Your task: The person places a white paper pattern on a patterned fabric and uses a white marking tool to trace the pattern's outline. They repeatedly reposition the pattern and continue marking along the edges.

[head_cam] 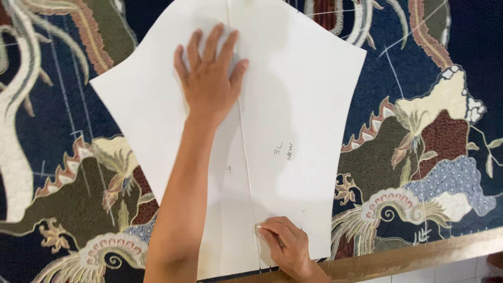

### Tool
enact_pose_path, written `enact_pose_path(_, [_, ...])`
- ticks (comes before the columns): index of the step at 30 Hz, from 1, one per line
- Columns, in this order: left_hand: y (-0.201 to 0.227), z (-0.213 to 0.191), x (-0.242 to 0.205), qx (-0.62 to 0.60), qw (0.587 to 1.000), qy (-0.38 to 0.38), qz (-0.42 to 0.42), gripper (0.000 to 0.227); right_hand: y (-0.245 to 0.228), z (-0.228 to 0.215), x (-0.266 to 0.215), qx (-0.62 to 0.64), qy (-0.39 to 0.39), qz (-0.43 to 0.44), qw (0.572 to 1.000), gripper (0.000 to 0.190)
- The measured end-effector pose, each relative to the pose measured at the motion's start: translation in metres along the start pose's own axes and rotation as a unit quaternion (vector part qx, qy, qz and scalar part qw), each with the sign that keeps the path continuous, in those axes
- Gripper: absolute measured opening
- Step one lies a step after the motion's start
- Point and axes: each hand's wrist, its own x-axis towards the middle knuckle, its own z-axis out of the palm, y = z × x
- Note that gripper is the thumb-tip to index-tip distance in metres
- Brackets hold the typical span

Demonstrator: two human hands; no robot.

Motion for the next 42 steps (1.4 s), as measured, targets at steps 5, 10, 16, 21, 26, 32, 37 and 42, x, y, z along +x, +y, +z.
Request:
enact_pose_path(5, [-0.002, 0.007, 0.019, 0.004, 1.000, -0.013, -0.024, 0.051, -0.003, -0.003, -0.001, 0.032, -0.022, 0.050, 0.998, 0.012])
enact_pose_path(10, [-0.005, 0.012, 0.018, -0.001, 0.998, -0.040, -0.056, 0.053, -0.007, -0.022, 0.021, 0.131, -0.147, 0.217, 0.956, 0.009])
enact_pose_path(16, [-0.005, 0.005, 0.025, -0.012, 0.998, -0.031, -0.060, 0.056, -0.023, -0.060, 0.143, 0.012, -0.151, 0.095, 0.984, 0.006])
enact_pose_path(21, [-0.003, 0.005, 0.026, -0.011, 0.997, -0.036, -0.069, 0.054, -0.045, -0.071, 0.296, -0.162, -0.028, -0.081, 0.983, 0.010])
enact_pose_path(26, [-0.003, 0.005, 0.025, -0.011, 0.995, -0.057, -0.086, 0.054, -0.057, -0.034, 0.418, -0.201, -0.025, -0.295, 0.934, 0.009])
enact_pose_path(32, [-0.004, 0.004, 0.026, 0.006, 0.995, -0.055, -0.085, 0.056, -0.056, -0.014, 0.479, -0.289, -0.035, -0.411, 0.864, 0.006])
enact_pose_path(37, [-0.003, 0.002, 0.027, -0.017, 0.992, -0.079, -0.096, 0.056, -0.051, -0.017, 0.488, -0.343, -0.062, -0.445, 0.825, 0.006])
enact_pose_path(42, [-0.003, 0.002, 0.029, -0.028, 0.991, -0.077, -0.102, 0.056, -0.053, -0.015, 0.494, -0.348, -0.086, -0.462, 0.811, 0.005])
